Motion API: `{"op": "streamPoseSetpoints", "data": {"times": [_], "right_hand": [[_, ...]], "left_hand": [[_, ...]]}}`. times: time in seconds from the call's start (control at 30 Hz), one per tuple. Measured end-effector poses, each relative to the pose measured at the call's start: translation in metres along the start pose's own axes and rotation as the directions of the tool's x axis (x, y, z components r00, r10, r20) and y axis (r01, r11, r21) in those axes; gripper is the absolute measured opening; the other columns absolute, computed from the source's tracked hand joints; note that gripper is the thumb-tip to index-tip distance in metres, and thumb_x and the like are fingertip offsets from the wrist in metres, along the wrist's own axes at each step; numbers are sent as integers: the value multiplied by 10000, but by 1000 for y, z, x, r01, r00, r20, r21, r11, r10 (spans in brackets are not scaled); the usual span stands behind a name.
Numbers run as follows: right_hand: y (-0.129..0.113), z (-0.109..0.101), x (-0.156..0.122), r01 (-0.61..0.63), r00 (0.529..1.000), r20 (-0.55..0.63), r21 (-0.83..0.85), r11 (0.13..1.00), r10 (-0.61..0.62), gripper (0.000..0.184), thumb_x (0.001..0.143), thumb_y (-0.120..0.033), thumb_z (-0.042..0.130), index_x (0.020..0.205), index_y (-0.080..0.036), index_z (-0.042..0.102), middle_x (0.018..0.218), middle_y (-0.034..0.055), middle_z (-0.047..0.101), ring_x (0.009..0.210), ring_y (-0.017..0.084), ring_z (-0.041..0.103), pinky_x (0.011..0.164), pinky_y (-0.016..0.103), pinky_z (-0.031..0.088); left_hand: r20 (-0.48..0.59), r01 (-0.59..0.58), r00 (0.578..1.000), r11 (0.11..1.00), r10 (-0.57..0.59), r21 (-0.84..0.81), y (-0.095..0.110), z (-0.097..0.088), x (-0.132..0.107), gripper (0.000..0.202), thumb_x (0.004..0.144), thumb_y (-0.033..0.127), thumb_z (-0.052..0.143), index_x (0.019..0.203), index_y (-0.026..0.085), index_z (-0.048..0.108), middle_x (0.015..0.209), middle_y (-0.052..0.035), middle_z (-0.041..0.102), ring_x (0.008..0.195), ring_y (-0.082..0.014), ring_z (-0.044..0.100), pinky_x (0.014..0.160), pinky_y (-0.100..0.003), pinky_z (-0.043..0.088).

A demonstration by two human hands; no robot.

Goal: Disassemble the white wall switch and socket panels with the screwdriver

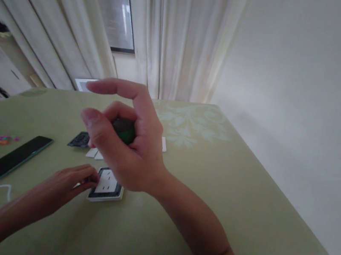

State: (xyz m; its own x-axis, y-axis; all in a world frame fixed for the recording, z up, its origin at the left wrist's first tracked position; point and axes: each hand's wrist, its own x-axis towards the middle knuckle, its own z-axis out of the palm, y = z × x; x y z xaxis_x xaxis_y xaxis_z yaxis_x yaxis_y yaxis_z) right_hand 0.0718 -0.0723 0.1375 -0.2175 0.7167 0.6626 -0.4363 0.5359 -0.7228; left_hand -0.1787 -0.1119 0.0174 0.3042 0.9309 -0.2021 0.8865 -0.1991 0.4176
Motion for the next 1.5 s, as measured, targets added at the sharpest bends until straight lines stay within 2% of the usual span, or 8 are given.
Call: {"op": "streamPoseSetpoints", "data": {"times": [0.13,0.27,0.53,0.8,0.93,1.13,1.37,1.5], "right_hand": [[1,1,-1,-27,999,-17,-2,1000,27,395,942,-433,822,1269,-327,627,697,-64,679,565,162,685,485,282,570],[1,0,-2,-4,1000,-12,18,1000,4,382,938,-372,826,1264,-330,632,694,-65,672,563,166,681,486,295,569],[-1,0,-1,-31,999,-11,-17,999,31,401,937,-442,823,1272,-333,631,682,-67,667,543,163,659,475,288,563],[-2,-2,0,-38,999,-13,-62,997,37,440,933,-527,815,1282,-336,627,673,-65,677,522,156,648,443,259,543],[0,-1,0,-51,999,-5,-50,997,51,442,931,-485,828,1292,-334,624,679,-62,679,533,162,662,469,275,570],[1,0,1,-56,998,-7,-37,998,56,439,926,-468,834,1288,-333,625,680,-69,677,542,160,666,486,280,586],[-3,6,-3,-7,998,-57,12,1000,7,256,998,-338,726,1238,-317,638,689,-66,656,501,137,607,438,276,514],[0,7,-3,2,998,-56,1,1000,-2,348,946,-342,795,1254,-297,639,684,-59,660,496,138,600,404,277,470]], "left_hand": [[21,-53,998,997,52,47,-3,-4,3,229,1047,299,483,975,234,690,1038,-66,751,947,-265,725,878,-405,516],[53,-68,997,974,58,216,5,-4,6,199,1033,253,486,1003,213,678,1050,-100,749,950,-299,729,877,-444,532],[83,-75,996,879,41,471,27,0,11,169,984,134,508,1022,176,667,1052,-148,741,988,-336,742,899,-463,580],[67,-72,997,899,48,432,21,3,12,197,983,122,494,1066,167,667,1054,-154,739,981,-353,749,856,-471,598],[49,-77,997,907,62,415,18,4,13,194,961,106,512,1030,171,681,1058,-155,731,984,-343,730,894,-478,592],[13,-170,984,933,175,318,13,-4,16,188,967,95,551,1062,168,696,1192,-157,712,1096,-328,718,986,-486,580],[45,-169,985,926,164,337,9,-11,18,177,985,82,554,958,175,703,1035,-116,730,943,-295,738,879,-437,573],[37,-163,986,927,161,337,9,-8,19,194,993,78,538,936,178,694,1005,-104,732,907,-282,738,850,-417,559]]}}
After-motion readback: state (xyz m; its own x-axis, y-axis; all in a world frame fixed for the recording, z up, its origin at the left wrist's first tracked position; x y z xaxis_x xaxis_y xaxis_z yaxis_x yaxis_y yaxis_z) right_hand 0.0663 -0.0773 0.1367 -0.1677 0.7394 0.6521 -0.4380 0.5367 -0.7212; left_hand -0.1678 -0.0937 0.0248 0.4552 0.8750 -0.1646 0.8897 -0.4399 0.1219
